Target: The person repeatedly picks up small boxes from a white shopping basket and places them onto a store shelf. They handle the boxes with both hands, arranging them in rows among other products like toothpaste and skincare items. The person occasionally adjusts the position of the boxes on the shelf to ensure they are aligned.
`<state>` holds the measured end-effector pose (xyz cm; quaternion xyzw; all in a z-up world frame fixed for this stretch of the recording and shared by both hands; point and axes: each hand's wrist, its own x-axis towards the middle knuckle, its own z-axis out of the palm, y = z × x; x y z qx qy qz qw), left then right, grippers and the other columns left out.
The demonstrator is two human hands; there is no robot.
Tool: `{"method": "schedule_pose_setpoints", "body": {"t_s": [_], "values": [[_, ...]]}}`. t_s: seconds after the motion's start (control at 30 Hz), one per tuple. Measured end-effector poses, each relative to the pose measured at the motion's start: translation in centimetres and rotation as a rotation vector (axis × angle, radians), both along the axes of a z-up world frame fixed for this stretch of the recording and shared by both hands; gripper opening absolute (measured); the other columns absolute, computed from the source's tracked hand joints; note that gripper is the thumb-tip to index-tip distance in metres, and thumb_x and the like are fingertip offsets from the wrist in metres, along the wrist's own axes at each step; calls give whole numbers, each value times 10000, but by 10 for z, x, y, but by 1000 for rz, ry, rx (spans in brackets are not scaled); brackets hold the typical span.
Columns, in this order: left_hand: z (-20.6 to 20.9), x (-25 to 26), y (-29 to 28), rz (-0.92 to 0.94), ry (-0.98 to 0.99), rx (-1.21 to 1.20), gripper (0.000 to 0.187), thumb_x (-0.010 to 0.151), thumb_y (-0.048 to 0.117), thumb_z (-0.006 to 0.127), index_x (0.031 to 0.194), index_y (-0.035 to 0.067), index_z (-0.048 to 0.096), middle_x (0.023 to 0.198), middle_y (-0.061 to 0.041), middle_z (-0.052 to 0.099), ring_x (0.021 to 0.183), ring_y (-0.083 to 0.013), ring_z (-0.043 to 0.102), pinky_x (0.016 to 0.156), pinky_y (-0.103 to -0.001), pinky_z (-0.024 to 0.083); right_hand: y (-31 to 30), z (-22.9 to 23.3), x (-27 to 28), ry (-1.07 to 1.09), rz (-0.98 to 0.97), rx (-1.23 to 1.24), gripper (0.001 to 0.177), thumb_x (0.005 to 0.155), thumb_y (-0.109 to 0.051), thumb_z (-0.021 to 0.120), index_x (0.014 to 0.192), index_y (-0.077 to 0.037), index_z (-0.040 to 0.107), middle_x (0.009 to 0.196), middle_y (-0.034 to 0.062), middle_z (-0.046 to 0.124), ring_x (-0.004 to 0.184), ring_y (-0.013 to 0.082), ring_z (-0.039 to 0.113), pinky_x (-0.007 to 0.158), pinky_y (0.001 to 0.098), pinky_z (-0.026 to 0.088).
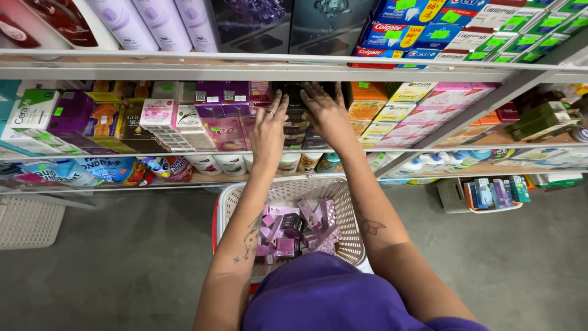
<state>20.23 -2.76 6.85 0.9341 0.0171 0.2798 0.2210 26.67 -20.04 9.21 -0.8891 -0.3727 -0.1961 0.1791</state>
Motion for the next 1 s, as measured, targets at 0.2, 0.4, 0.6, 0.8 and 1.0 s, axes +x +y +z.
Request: {"method": "schedule_pose_setpoints", "body": {"t_s": [0.2, 0.4, 0.6, 0.8, 1.0], "values": [[7, -1, 2, 14, -82, 67, 488, 879, 53, 709, 1347, 186, 697, 1438, 37, 629, 951, -209, 613, 651, -293, 604, 2, 8, -8, -83, -5, -21, 502, 917, -176, 712, 1410, -114, 639, 1482, 83, 606, 1397, 229, 536, 1224, 641, 171], [5, 0, 4, -11, -192, 108, 447, 884, 106, 714, 1321, 197, 721, 1416, 64, 661, 900, -195, 573, 730, -297, 578, 6, 2, -9, -156, -28, -13, 451, 936, -165, 704, 1383, -131, 660, 1440, 76, 642, 1382, 220, 560, 1230, 646, 167], [3, 0, 6, -10, -200, 108, 433, 895, 109, 684, 1312, 212, 730, 1408, 74, 666, 903, -209, 565, 793, -325, 544, 7, -5, -8, -165, -39, 1, 455, 938, -180, 705, 1388, -123, 663, 1427, 80, 649, 1375, 228, 560, 1235, 640, 151], [0, -1, 7, 15, -161, 345, 538, 943, 78, 616, 1470, 185, 602, 1548, 20, 549, 1215, -225, 553, 1034, -374, 462, -13, 14, -38, -111, -18, 241, 470, 923, -11, 658, 1391, -43, 636, 1405, 141, 643, 1398, 296, 554, 1217, 517, 334], [-10, -1, 7, 15, -107, 440, 635, 957, 140, 575, 1578, 208, 468, 1628, 1, 439, 1427, -197, 463, 1156, -437, 361, -34, 1, -58, -183, -82, 311, 536, 819, 138, 608, 1339, 11, 628, 1408, 181, 622, 1358, 368, 555, 1144, 474, 449]]}}
